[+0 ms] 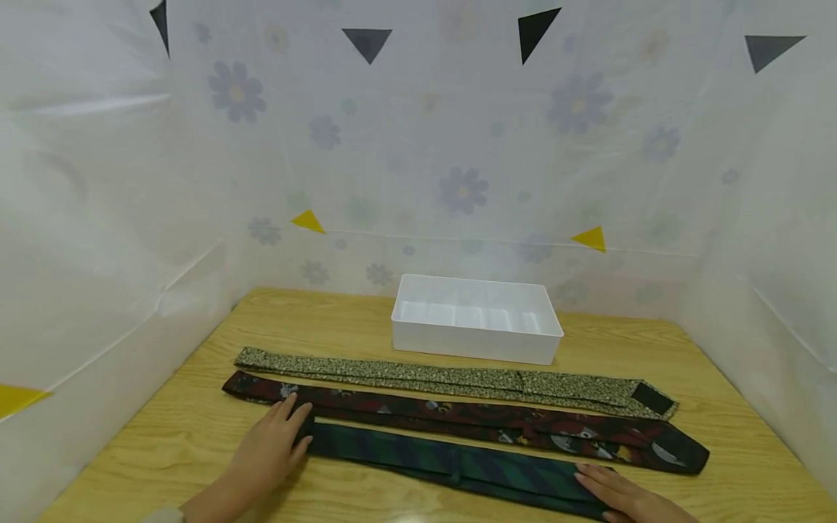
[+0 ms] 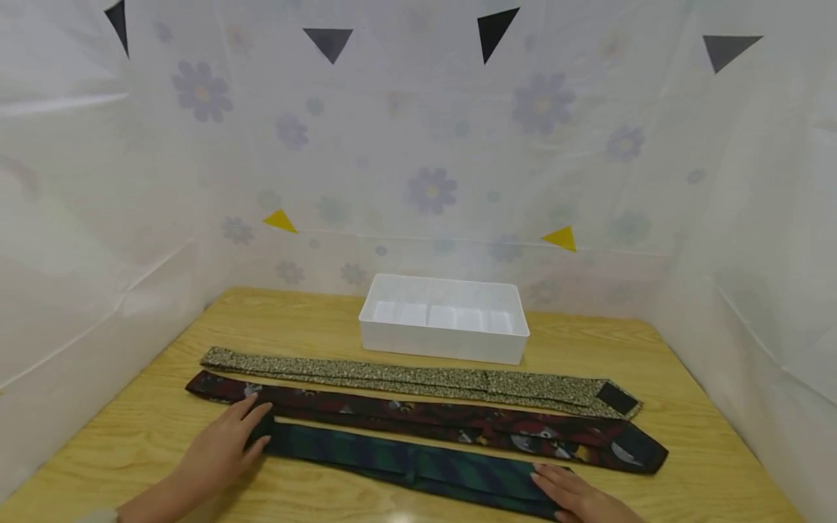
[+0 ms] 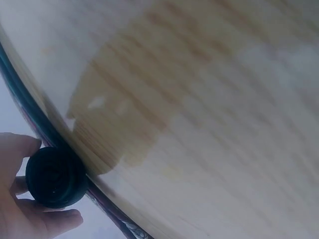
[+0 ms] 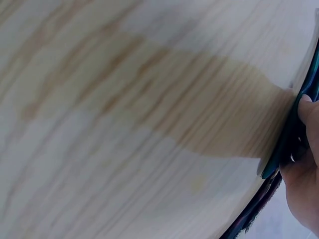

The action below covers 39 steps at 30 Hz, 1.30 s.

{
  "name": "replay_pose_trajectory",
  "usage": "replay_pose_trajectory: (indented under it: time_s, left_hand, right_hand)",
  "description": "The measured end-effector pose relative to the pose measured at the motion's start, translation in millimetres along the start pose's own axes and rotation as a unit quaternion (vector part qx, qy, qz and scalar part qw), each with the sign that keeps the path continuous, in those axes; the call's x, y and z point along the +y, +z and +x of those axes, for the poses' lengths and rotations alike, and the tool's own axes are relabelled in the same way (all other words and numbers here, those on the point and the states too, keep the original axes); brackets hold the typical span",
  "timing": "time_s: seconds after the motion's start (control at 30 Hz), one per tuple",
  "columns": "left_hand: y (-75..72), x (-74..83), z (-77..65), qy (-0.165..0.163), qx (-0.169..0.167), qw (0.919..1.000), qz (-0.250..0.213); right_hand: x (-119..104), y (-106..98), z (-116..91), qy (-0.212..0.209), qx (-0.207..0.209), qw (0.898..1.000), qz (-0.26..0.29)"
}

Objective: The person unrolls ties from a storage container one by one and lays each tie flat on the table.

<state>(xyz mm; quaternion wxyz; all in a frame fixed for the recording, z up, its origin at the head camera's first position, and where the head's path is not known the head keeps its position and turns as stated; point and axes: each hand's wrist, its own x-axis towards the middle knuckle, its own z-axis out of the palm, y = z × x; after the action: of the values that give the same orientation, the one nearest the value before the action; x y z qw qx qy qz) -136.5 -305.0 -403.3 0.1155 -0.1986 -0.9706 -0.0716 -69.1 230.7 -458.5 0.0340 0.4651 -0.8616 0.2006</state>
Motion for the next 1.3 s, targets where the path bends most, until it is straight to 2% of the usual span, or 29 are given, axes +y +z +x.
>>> replay_pose_trajectory:
  time_s: [0.13,0.3,0.53,0.63,0.73,0.9,1.1,1.3]
  left_hand:
    - [-0.7,-0.4,0.4,0.001,0.004,0.9999,0.01]
    - [-2.5,-1.1,1.7,0.004,-0.006,0.9996,0.026]
    - [-0.3,-4.0,0.3,-0.001,-0.012,0.9998,0.013]
    - [1.4,-4.3,-0.3,-0.004,-0.003,0.9999,0.012]
    - [2.3,-3.7,-0.5,-0.009,0.007,0.9998,0.019]
    - [1.0,-3.3,0.4,-0.017,-0.016,0.9992,0.031]
    - [2.2,-4.7,0.0,-0.014,-0.003,0.9995,0.027]
    - [1.4,-6.3,-0.6,-0.014,-0.018,0.999,0.039]
  right_hand:
    - [2.1,-1.7,-2.7,-0.007,0.0,1.0,0.01]
    - [3.9,-1.9,-6.7,-0.016,0.015,0.999,-0.025]
    - [6.8,-1.8,-17.6,-0.02,0.029,0.998,-0.043]
    - [8.4,-2.9,-22.7,-0.015,0.033,0.998,-0.044]
    - [10.8,-4.9,-26.2,-0.009,0.024,0.999,-0.03]
    - [15.6,-7.3,-30.2,-0.01,0.007,1.0,-0.027]
    - [22.4,-8.5,-39.0,0.014,-0.016,1.0,-0.022]
    - [20.4,-8.4,-46.0,0.038,-0.009,0.999,-0.012]
